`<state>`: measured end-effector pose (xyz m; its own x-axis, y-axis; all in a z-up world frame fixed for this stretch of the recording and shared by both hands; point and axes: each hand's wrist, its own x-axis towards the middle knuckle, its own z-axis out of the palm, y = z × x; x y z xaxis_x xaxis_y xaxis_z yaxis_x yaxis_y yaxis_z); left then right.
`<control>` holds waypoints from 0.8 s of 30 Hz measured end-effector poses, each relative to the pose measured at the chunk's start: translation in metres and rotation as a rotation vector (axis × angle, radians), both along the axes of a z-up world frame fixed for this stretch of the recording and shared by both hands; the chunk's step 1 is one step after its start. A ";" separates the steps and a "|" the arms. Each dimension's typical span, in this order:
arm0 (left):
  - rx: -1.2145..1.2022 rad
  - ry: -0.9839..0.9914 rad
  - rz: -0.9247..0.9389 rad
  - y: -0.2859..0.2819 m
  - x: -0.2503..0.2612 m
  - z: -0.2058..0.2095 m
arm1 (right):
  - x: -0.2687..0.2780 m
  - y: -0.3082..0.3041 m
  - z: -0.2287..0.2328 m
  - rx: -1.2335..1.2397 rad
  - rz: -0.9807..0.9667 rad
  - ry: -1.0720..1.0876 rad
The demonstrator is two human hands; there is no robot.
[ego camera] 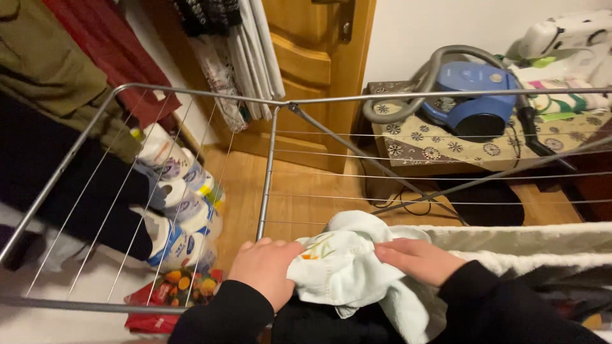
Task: The person takes towels and cloths from a laundry basket and hangs them one by one on a metal drying rack. The person unfolds each item and drapes it over the rack bars, repeating the process for several pieces.
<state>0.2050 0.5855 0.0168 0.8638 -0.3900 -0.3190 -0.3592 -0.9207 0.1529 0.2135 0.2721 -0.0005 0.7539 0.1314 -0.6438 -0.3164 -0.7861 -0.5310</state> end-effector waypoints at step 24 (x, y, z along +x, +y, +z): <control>-1.214 0.018 1.204 -0.063 0.031 0.041 | 0.057 -0.025 -0.070 0.092 0.294 -0.061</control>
<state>0.2361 0.5227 0.0576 0.8297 0.4220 -0.3653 0.4078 -0.0114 0.9130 0.2705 0.2467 -0.0703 0.7118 0.4052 -0.5738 -0.0483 -0.7867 -0.6154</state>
